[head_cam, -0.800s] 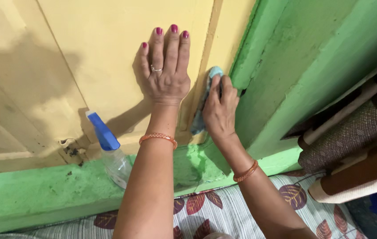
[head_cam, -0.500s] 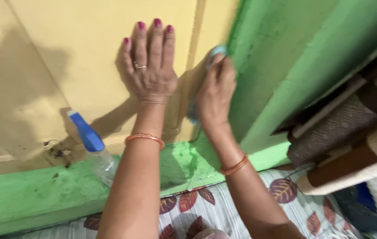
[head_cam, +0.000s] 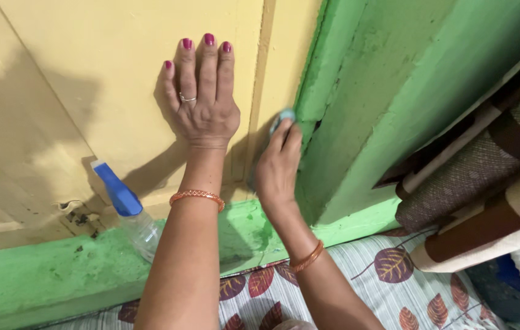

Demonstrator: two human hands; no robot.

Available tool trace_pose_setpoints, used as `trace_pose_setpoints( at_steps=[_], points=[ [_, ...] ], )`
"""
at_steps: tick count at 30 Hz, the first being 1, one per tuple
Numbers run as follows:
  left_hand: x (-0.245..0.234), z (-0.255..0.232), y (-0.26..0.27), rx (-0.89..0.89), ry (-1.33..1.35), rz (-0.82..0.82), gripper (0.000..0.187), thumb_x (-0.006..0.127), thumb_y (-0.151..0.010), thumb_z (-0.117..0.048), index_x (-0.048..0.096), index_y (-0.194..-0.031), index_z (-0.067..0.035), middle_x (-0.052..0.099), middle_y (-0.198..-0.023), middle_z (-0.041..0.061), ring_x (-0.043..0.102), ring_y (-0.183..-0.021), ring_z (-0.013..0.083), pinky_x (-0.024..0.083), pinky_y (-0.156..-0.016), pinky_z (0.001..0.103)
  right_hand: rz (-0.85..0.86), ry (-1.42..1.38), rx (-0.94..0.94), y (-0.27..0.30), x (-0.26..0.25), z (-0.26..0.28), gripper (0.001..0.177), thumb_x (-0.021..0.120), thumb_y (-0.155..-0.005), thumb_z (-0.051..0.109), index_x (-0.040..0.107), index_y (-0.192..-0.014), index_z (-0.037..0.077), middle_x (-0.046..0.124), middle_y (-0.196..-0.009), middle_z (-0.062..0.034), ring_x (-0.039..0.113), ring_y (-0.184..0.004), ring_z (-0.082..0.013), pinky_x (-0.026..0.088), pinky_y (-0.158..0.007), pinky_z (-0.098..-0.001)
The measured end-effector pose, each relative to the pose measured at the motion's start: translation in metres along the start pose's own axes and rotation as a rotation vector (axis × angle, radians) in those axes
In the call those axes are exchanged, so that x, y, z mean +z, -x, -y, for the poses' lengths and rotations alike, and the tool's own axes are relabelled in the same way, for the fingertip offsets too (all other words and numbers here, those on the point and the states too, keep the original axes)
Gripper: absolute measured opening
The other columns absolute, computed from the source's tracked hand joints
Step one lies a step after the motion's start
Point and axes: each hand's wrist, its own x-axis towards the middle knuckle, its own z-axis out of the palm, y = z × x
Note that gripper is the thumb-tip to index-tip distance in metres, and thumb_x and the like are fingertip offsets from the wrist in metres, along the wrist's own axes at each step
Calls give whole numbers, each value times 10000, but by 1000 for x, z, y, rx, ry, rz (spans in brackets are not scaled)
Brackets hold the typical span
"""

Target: The person cleans a wooden closet door by spraying it with a cleaning solution and wiping the surface with a blue cloth.

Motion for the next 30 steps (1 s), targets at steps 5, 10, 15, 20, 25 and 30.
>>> trace_pose_setpoints(
  at_steps=[5,10,15,20,25,30],
  points=[
    [-1,-2,0,-12,9,-12,440,459,-1092,-68,671,-1462,-177,513,-1579,2,373,-1521,269,252,-1271,486,21,-187,89,-17,-2,19,434,424,-1134,12,274,-1519,-121,395,-1444,-337,533,-1218,-471,473,-1058,-479],
    [0,-1,0,-12,-12,-20,424,447,-1118,-76,673,-1464,-170,510,-1583,12,366,-1528,278,256,-1276,489,-82,11,-19,-63,-4,26,577,416,-985,-71,259,-1540,-104,372,-1465,-329,529,-1247,-456,487,-1074,-445],
    [0,2,-1,14,-14,-26,441,445,-1117,-44,656,-1486,-159,513,-1590,16,362,-1533,286,251,-1285,496,-38,10,-43,16,33,-9,577,542,-1016,-91,286,-1534,-95,358,-1505,-364,476,-1323,-505,450,-1120,-473],
    [0,1,2,4,-6,-13,419,458,-1121,-50,657,-1475,-153,524,-1577,20,378,-1517,294,259,-1266,490,117,20,-92,129,65,-52,668,537,-898,-126,314,-1528,-104,340,-1508,-381,474,-1333,-544,467,-1113,-492],
    [0,-1,-1,-2,-6,-40,388,470,-1133,-77,673,-1452,-164,528,-1565,8,371,-1522,278,264,-1271,482,234,-46,-37,129,55,-54,653,569,-862,-94,394,-1491,-80,386,-1466,-371,500,-1282,-536,492,-1044,-480],
    [0,1,1,-13,55,-22,429,478,-1095,-72,665,-1471,-159,523,-1557,7,372,-1513,276,273,-1268,487,116,5,-295,13,23,-17,638,609,-883,-63,438,-1497,-33,450,-1435,-294,520,-1301,-480,483,-1098,-483]
  ],
)
